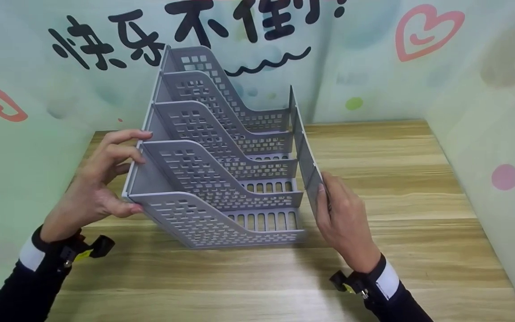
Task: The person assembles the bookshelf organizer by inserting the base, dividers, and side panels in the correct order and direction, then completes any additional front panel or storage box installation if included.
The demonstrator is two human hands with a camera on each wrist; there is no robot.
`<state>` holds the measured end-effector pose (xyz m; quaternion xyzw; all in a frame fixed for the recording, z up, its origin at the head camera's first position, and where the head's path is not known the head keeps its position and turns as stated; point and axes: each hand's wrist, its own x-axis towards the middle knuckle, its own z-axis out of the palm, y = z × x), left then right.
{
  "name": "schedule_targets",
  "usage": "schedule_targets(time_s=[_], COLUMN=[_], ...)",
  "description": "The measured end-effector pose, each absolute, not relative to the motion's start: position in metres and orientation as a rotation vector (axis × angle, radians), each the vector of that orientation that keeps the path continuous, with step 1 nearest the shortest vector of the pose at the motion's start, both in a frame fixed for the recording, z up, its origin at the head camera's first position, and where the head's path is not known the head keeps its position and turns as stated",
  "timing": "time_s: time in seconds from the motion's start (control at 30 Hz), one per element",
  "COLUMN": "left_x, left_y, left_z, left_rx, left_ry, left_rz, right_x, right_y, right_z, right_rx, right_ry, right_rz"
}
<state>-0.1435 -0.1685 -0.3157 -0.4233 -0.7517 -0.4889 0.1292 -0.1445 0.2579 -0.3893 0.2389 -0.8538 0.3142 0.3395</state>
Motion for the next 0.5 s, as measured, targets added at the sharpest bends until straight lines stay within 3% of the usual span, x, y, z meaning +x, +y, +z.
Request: schedule_targets(time_s=[0.5], left_x=[-0.1444], left_y=[-0.1682], left_z=[-0.3178], left_rx=[-1.212], left_ry=[-2.173], left_rz=[-1.417], right_x=[-0.1461], right_y=[0.2619], right_z=[-0.3911], right_rx=[0.665], right_ry=[-2.208], right_rz=[0.765])
